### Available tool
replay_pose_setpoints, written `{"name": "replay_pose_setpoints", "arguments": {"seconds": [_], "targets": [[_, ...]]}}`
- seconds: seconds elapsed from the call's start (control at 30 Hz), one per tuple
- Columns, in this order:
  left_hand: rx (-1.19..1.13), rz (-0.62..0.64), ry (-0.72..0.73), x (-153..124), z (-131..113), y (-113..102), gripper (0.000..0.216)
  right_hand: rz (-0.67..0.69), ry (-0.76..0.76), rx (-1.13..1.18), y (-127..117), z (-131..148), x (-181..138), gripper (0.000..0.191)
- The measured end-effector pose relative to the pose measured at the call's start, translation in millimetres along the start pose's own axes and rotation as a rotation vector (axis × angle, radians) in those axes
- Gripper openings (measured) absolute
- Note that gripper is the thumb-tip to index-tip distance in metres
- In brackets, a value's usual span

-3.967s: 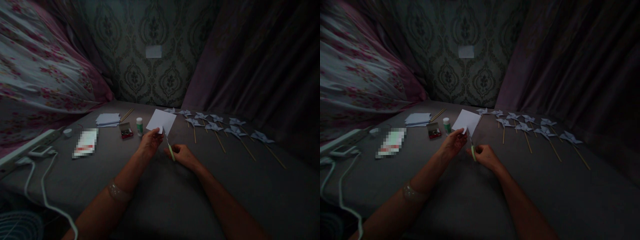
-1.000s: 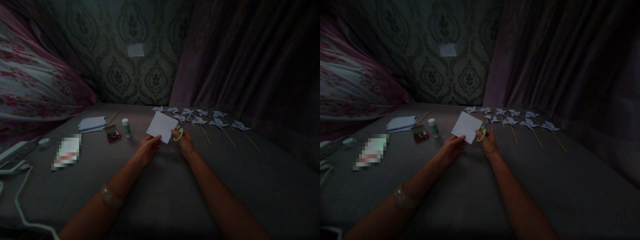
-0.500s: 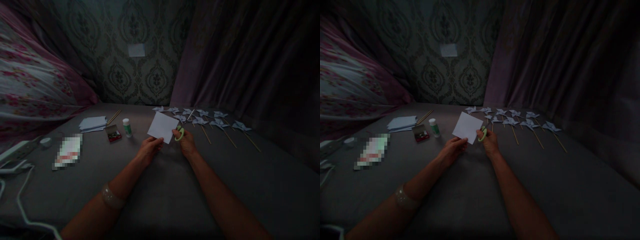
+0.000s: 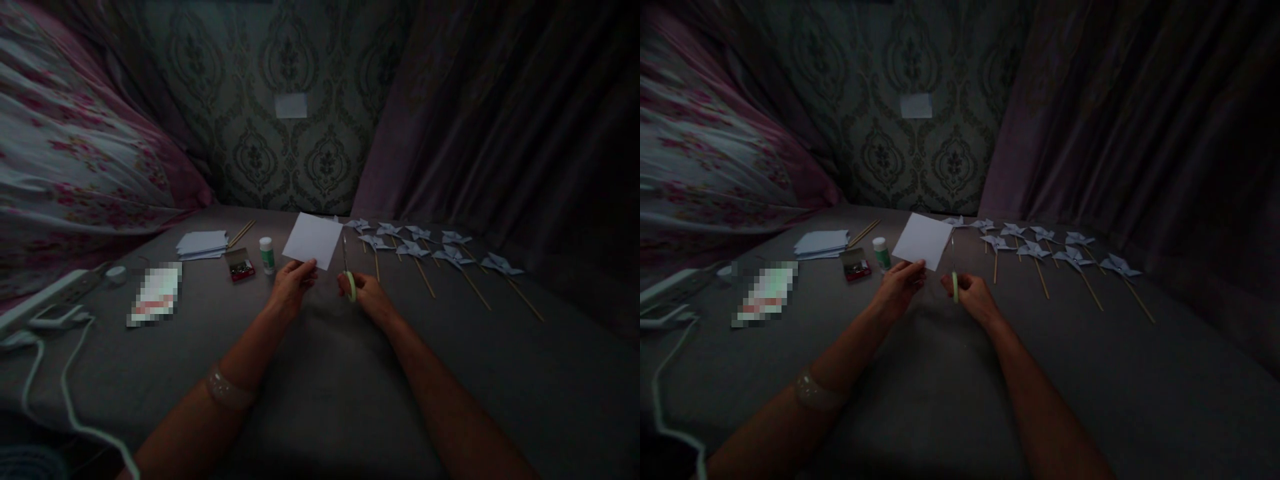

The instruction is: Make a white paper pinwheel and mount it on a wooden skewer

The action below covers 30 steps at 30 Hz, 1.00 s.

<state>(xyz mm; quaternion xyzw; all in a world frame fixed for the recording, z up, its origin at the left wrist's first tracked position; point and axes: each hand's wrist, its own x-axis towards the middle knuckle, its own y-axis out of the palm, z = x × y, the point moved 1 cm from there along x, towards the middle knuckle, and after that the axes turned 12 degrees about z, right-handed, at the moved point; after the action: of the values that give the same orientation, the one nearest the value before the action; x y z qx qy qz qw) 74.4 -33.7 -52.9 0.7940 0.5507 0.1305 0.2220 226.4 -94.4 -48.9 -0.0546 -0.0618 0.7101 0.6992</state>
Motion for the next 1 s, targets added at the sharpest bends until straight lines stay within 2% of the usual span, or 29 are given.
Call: {"name": "replay_pose_setpoints", "arguments": {"seconds": [0.27, 0.5, 1.0], "targets": [[-0.048, -0.01, 0.055, 0.3, -6.0, -1.7, 0.039, 0.177, 0.026, -0.214, 1.8, -11.7, -2.5, 0.035], [-0.044, -0.016, 0.015, -2.3, -6.7, 2.5, 0.036, 0.318, 0.059, -0.367, 5.5, -7.3, -4.8, 0.042], [-0.047, -0.015, 0.004, -3.0, -5.0, 2.3, 0.029, 0.328, 0.059, -0.345, 9.6, -1.7, -6.2, 0.054]]}}
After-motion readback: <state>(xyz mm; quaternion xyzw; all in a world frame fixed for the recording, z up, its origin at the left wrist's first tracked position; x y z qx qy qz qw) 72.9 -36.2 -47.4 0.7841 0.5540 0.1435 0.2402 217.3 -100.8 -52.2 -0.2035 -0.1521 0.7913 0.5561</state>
